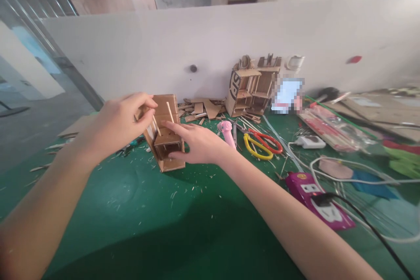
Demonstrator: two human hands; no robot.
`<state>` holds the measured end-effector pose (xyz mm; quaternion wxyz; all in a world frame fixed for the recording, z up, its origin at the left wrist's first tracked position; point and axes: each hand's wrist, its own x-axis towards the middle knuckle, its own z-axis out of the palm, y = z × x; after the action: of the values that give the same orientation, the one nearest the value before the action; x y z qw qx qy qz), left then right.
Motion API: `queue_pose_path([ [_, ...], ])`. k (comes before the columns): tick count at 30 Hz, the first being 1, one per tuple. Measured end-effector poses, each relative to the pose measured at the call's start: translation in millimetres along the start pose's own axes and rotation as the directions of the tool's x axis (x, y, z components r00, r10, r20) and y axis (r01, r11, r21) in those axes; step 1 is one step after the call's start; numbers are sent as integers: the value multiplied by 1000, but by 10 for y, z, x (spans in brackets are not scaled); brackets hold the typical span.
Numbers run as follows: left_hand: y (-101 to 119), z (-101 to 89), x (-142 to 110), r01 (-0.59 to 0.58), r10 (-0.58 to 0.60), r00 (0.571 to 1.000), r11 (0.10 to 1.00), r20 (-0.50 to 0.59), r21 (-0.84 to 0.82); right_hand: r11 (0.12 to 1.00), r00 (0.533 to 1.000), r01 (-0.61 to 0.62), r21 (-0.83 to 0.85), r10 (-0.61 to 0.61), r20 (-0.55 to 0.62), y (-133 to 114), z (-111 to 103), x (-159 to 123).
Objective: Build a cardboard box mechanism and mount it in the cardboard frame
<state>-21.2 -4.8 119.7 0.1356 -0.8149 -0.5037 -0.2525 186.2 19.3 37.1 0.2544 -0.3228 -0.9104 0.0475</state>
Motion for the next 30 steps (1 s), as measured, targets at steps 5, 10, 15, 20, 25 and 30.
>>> queue_pose_path([
  [5,18,-2,-6,8,-8,1000,1000,1,-1,996,996,-76,-37,75,-38,-45,18,21],
  [10,9,-1,1,-4,4,1000,1000,1,12,994,993,-88,68,93,-75,-8,55,5],
  [15,39,5,11,-38,38,999,999,-13,12,987,991,-87,133,100,-93,6,50,6],
  [20,56,7,19,-56,55,998,997,20,55,975,994,-86,202,99,-53,12,45,18],
  [25,50,-35,38,-85,78,993,994,93,74,957,991,-105,272,123,-51,11,55,15],
  [30,40,-81,43,-31,14,987,994,158,108,949,993,-88,301,109,-53,-12,63,26],
])
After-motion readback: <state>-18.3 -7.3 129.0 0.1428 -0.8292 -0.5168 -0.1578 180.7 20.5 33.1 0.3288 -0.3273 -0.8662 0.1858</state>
